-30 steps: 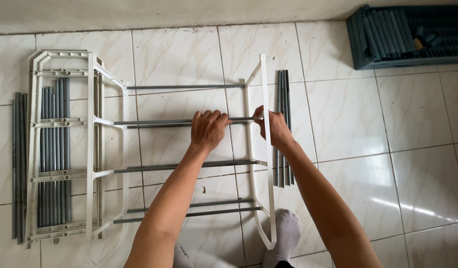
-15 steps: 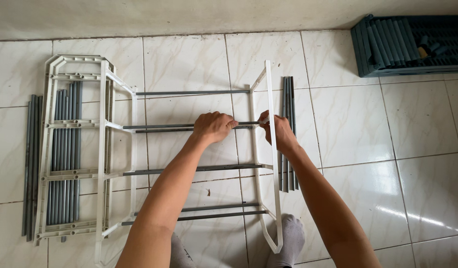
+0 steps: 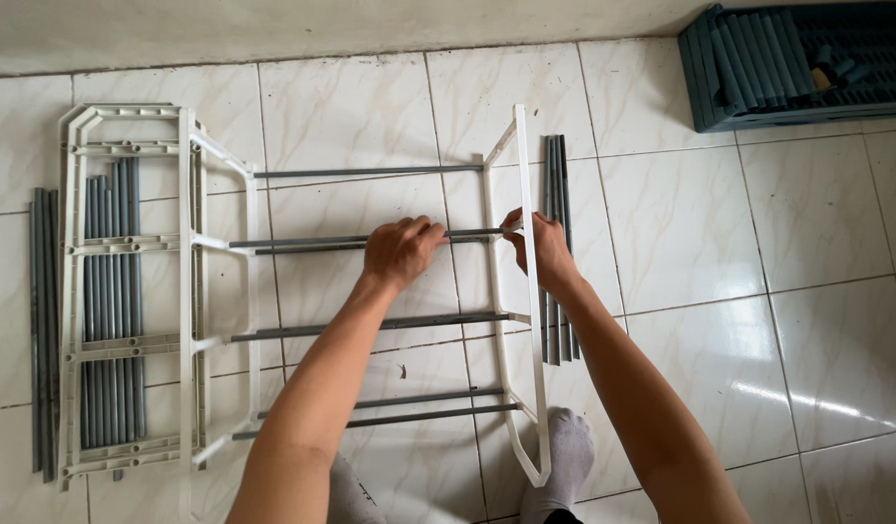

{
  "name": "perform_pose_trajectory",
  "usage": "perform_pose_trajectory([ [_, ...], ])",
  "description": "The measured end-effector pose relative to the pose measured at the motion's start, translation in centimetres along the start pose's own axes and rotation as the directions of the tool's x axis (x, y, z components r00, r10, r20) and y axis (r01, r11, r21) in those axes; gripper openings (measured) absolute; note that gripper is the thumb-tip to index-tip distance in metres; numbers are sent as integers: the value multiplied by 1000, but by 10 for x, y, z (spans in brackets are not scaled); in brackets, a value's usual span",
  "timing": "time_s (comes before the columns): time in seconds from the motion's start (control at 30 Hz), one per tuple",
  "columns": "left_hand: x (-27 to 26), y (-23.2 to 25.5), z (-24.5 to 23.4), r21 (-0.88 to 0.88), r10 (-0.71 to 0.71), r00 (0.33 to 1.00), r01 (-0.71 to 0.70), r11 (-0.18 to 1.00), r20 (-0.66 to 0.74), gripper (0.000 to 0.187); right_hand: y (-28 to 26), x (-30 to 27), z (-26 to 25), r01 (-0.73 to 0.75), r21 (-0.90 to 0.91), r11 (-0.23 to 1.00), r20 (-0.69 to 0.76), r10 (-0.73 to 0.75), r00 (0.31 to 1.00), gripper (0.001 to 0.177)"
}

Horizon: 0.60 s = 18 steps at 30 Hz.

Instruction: The person assembles a white plastic rack by inserting gray metal rods into slots on the side frames. They repeatedly pick rods from a stack, align them with the frame slots, and press them into place until the rack is fully assembled.

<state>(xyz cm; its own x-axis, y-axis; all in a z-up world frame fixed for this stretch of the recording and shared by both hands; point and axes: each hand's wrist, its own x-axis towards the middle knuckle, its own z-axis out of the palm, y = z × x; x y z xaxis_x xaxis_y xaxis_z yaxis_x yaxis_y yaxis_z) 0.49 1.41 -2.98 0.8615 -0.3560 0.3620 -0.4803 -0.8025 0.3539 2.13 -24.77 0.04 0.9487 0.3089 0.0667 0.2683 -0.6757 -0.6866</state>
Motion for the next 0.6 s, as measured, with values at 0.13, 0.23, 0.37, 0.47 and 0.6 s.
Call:
perform_pose_trajectory([
  [0.13,3,-3,-8,-15,-18,987,20,1000,160,20,1,-1,2,-57,17,998,34,56,998,13],
  [0.23,12,-1,-17,-76,-95,957,120,990,274,18,3,-1,-1,-115,2,993,89,115,989,10],
  [0.37,27,3,-33,-92,-201,875,267,959,440,18,4,1,2,-13,-9,1000,29,13,999,11],
  [0.47,36,6,-41,-45,-270,785,353,935,557,23,6,0,1,-48,20,999,51,47,998,8],
  [0.6,40,1,-42,-89,-272,771,390,917,576,29,6,-2,1,-123,27,992,78,121,990,8],
])
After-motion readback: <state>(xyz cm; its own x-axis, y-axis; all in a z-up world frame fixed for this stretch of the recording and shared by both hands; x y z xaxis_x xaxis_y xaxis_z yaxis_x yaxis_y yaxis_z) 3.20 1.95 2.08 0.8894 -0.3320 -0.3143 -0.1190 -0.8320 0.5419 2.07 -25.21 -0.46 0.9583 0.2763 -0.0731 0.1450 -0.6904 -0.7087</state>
